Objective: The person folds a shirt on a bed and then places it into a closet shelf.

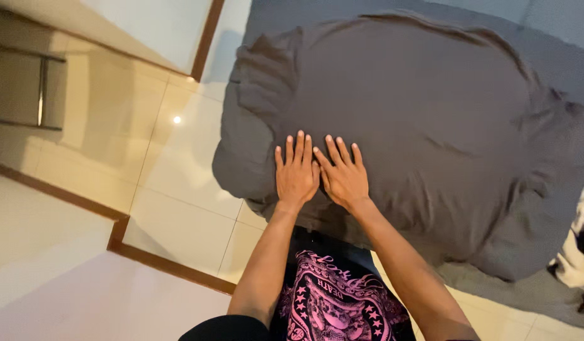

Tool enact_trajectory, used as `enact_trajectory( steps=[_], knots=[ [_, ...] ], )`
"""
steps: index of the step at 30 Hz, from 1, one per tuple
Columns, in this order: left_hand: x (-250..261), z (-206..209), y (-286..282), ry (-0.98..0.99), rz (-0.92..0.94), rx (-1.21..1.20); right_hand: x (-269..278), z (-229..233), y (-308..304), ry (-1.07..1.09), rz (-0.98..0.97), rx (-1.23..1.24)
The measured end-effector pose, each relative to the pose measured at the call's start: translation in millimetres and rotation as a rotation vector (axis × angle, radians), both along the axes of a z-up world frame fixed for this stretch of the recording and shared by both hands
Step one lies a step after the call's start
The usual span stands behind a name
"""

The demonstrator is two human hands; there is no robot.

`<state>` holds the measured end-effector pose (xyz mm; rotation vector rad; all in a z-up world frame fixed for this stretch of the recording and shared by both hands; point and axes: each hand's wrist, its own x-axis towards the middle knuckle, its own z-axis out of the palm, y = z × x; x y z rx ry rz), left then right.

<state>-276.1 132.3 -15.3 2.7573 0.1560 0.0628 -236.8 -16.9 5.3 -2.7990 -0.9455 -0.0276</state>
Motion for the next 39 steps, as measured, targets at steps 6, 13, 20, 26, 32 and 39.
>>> enact_trajectory(
  steps=[6,13,20,26,32,39],
  knots=[
    [64.8,19.7,-40.1,-0.075,-0.116,0.021,44.9,16.4,-51.2,-0.020,-0.203,0.041],
    [117.9,31.1,-126.8,-0.052,-0.312,0.073,57.4,16.7,-134.9,-0.015,-0.412,-0.011],
    [133.0,34.5,-211.8,-0.058,-0.510,0.112,35.5,14.1,-209.4,-0.005,-0.579,-0.015],
    [110.7,37.5,-274.2,-0.029,-0.690,0.107,-9.1,5.6,-258.4,-0.004,-0.714,0.018],
    [57.4,20.0,-306.4,-0.077,-0.829,0.037,-75.1,-27.7,-283.7,-0.037,-0.823,-0.033],
    [11.0,8.5,-300.0,0.007,-0.909,-0.007,-122.8,-41.6,-273.6,-0.057,-0.858,0.003]
  ],
)
